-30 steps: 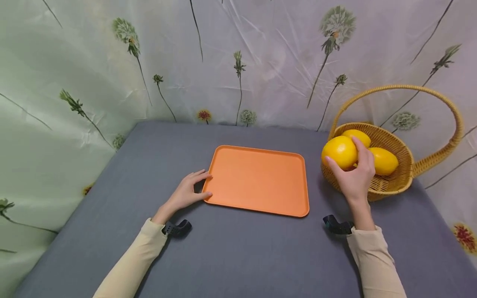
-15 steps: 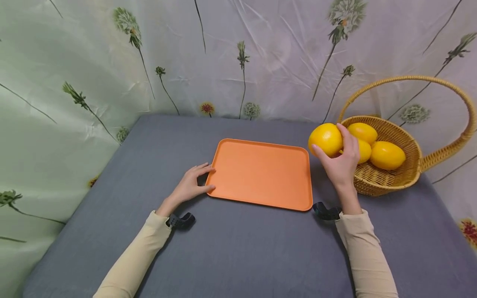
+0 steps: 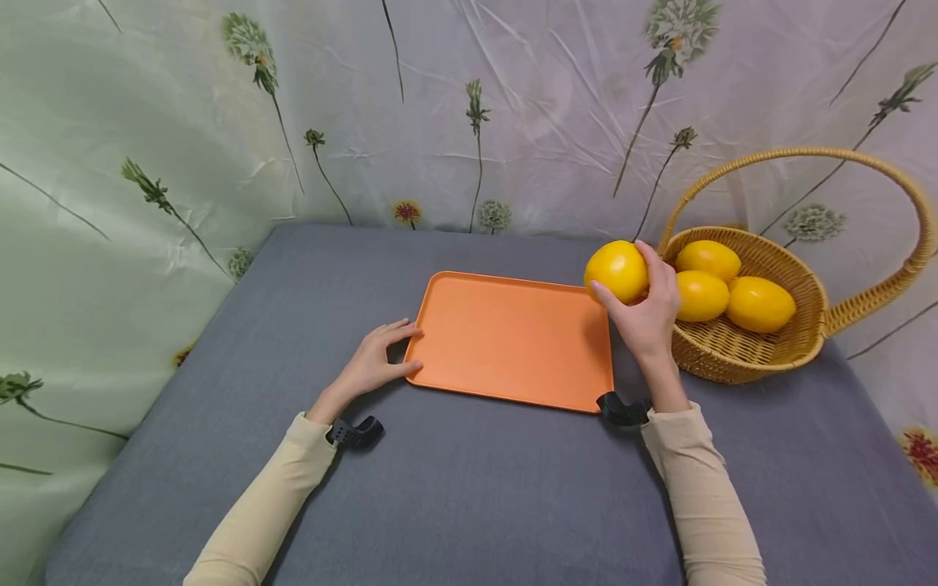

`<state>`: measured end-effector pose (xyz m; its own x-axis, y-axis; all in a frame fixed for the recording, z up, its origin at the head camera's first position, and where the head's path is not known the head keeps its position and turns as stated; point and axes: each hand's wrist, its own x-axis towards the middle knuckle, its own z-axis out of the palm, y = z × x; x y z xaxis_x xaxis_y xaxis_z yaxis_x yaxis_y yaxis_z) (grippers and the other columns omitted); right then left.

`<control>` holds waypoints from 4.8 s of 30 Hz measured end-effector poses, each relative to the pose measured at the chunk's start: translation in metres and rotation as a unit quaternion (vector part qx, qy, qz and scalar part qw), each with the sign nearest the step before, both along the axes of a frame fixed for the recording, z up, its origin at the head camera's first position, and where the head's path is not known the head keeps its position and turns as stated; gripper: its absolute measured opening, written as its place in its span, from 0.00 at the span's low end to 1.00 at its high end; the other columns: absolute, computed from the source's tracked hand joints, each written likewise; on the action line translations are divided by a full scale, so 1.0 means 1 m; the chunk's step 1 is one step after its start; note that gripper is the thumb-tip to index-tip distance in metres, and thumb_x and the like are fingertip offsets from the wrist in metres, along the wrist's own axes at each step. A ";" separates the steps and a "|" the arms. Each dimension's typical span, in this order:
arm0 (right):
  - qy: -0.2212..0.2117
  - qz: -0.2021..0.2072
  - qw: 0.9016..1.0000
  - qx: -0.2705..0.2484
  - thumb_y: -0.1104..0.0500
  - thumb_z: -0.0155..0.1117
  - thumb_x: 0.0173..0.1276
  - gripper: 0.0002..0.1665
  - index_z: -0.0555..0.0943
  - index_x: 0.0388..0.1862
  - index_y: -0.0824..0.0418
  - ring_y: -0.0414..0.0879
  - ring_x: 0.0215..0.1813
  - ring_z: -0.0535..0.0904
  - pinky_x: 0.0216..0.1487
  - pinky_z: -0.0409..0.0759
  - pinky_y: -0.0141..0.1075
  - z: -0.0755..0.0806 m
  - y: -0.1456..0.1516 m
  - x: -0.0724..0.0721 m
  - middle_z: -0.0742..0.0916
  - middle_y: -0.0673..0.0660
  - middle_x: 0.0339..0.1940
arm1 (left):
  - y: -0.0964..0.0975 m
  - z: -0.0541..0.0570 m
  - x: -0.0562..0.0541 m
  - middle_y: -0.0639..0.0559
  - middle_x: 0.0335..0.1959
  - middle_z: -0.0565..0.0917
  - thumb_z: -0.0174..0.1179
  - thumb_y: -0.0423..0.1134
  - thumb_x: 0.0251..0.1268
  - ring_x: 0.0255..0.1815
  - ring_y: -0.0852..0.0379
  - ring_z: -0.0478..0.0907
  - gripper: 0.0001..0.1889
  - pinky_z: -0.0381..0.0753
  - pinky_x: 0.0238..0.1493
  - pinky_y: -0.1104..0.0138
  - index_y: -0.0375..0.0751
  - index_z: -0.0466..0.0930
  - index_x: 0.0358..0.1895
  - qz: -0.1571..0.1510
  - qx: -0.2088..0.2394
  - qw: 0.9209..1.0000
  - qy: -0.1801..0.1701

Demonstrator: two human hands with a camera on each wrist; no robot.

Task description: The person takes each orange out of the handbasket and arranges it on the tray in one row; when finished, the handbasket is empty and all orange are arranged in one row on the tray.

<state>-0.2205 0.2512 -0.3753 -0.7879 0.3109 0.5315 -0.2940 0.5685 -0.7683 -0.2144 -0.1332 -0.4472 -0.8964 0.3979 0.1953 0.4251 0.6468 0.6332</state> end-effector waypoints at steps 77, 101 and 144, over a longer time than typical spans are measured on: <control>-0.243 0.237 0.941 0.006 0.50 0.69 0.56 0.44 0.62 0.71 0.50 0.58 0.61 0.69 0.59 0.73 0.54 -0.037 -0.144 -0.055 0.69 0.60 0.68 | -0.001 -0.001 -0.002 0.42 0.61 0.78 0.69 0.44 0.51 0.70 0.44 0.65 0.28 0.56 0.71 0.45 0.39 0.77 0.57 0.003 -0.006 1.000 -0.003; -0.218 0.240 0.946 0.018 0.49 0.69 0.56 0.43 0.63 0.70 0.51 0.58 0.58 0.72 0.56 0.75 0.53 -0.042 -0.178 -0.071 0.71 0.62 0.65 | 0.000 -0.001 -0.002 0.42 0.60 0.78 0.69 0.44 0.51 0.69 0.43 0.66 0.27 0.57 0.71 0.44 0.39 0.78 0.57 0.005 -0.008 1.000 0.002; -0.232 0.255 0.939 0.010 0.47 0.63 0.63 0.42 0.57 0.73 0.50 0.59 0.61 0.69 0.59 0.74 0.54 -0.045 -0.196 -0.087 0.68 0.63 0.66 | -0.002 -0.003 -0.003 0.42 0.59 0.79 0.69 0.43 0.51 0.68 0.43 0.67 0.26 0.60 0.68 0.44 0.39 0.78 0.56 0.004 -0.009 1.000 0.019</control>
<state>-0.3080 0.0552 -0.4201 -0.9797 -0.1758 0.0966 -0.1685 0.4596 -0.8720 -0.2179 -0.1351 -0.4499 -0.8916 0.3942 0.2228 0.4436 0.6621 0.6041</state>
